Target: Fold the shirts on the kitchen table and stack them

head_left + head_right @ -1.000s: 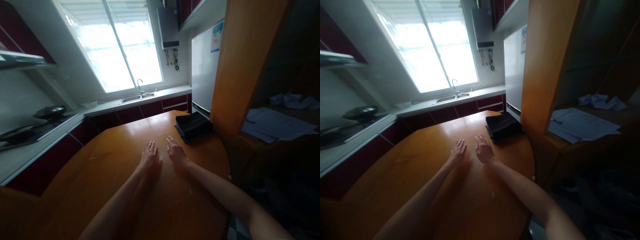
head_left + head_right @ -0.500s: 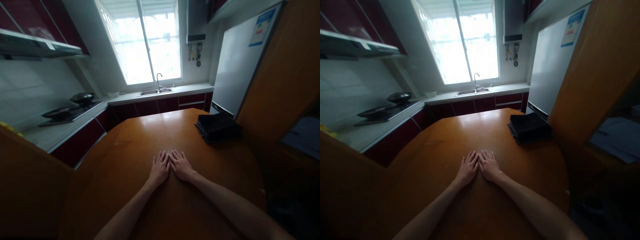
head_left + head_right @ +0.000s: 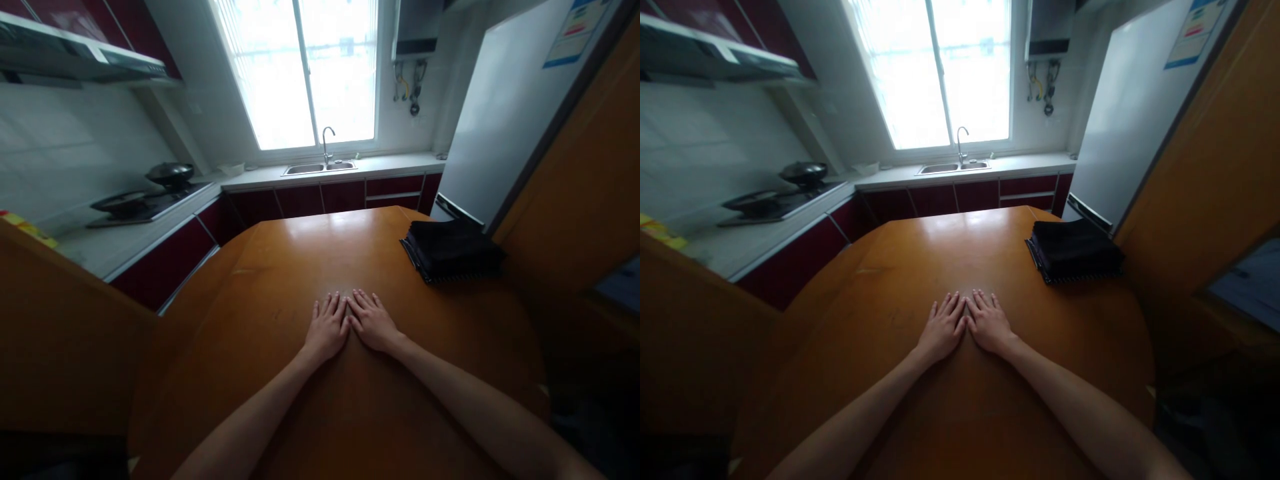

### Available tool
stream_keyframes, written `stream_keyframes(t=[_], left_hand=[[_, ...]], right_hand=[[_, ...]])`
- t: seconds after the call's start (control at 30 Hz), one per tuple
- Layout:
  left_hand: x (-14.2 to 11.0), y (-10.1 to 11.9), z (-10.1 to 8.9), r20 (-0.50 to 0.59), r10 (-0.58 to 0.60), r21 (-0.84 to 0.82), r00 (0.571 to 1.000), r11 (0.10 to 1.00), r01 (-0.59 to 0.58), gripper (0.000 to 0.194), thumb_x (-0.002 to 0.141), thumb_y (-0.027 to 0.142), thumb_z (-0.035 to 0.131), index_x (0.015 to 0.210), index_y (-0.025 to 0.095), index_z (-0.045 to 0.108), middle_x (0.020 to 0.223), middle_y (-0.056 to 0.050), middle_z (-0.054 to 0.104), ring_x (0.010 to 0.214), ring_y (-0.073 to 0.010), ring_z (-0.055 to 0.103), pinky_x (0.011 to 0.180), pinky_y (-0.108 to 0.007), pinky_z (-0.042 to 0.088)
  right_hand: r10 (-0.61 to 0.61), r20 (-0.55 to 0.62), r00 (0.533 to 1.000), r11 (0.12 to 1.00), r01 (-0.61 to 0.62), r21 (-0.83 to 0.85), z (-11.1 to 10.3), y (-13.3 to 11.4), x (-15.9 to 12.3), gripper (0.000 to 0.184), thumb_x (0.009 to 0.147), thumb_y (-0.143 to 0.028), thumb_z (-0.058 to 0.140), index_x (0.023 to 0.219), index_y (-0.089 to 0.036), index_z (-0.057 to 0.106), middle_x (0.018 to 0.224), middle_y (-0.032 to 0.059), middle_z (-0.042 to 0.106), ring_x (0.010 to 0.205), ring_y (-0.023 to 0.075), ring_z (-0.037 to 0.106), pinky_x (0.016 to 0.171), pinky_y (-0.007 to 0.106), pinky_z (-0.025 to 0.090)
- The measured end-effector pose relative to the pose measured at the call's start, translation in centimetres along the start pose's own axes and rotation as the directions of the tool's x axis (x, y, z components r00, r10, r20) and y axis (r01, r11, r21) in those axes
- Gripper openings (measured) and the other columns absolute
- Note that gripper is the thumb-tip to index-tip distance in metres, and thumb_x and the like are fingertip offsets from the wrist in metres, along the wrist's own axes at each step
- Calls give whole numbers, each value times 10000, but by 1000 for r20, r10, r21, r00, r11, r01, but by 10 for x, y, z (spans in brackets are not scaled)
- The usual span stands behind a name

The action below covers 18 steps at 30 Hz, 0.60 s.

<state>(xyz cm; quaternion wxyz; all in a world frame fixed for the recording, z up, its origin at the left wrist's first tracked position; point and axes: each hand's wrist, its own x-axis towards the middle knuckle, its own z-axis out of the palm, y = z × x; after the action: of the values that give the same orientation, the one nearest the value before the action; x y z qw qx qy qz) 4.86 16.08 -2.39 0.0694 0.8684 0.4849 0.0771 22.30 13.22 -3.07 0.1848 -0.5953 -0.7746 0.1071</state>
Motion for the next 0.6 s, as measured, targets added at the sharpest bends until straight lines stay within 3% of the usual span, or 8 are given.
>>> stream_keyframes(t=[0.17,0.3,0.37,0.43,0.53,0.6], left_hand=[[2,-1,-1,-39,13,-28,999,1000,-14,542,1022,368,414,1550,248,434,1653,-80,340,1544,-303,254,1253,-578,164],[6,0,-7,-161,130,-149,978,977,-155,347,1000,300,426,1236,208,662,1367,-105,625,1307,-251,546,1147,-422,402],[7,2,-11,-212,178,-229,961,947,-226,280,996,326,419,1009,223,679,1121,-87,680,1058,-218,644,976,-348,513],[9,4,-13,-251,204,-273,946,923,-272,265,981,367,427,866,248,634,963,-59,654,886,-211,649,827,-330,542],[16,7,-15,-285,279,-288,917,888,-360,330,964,426,436,700,269,554,790,-21,603,709,-202,617,678,-317,522],[20,16,-18,-300,356,-272,885,857,-437,385,933,456,463,598,269,497,662,-2,551,598,-193,580,591,-309,496]], right_hand=[[-16,-54,998,997,21,78,-2,1,4,509,994,-334,503,1475,-170,540,1593,153,436,1506,285,344,1240,533,208],[16,-247,969,958,56,282,-16,-6,-16,290,957,-172,503,1137,-169,730,1228,120,712,1187,214,632,1068,376,461],[7,-338,941,933,115,340,-29,-8,-50,249,952,-146,499,1039,-179,730,1055,88,733,1005,186,675,924,310,523],[-60,-390,919,932,192,308,-48,-7,-99,228,956,-154,499,1024,-189,715,982,70,724,911,172,678,839,279,530],[-176,-407,896,966,236,103,-87,-1,-190,227,948,-184,515,1086,-189,695,955,75,716,857,183,675,781,278,524],[-163,-418,894,986,154,-56,-123,7,-255,248,938,-184,513,1115,-195,687,938,76,715,834,194,671,763,290,517]])
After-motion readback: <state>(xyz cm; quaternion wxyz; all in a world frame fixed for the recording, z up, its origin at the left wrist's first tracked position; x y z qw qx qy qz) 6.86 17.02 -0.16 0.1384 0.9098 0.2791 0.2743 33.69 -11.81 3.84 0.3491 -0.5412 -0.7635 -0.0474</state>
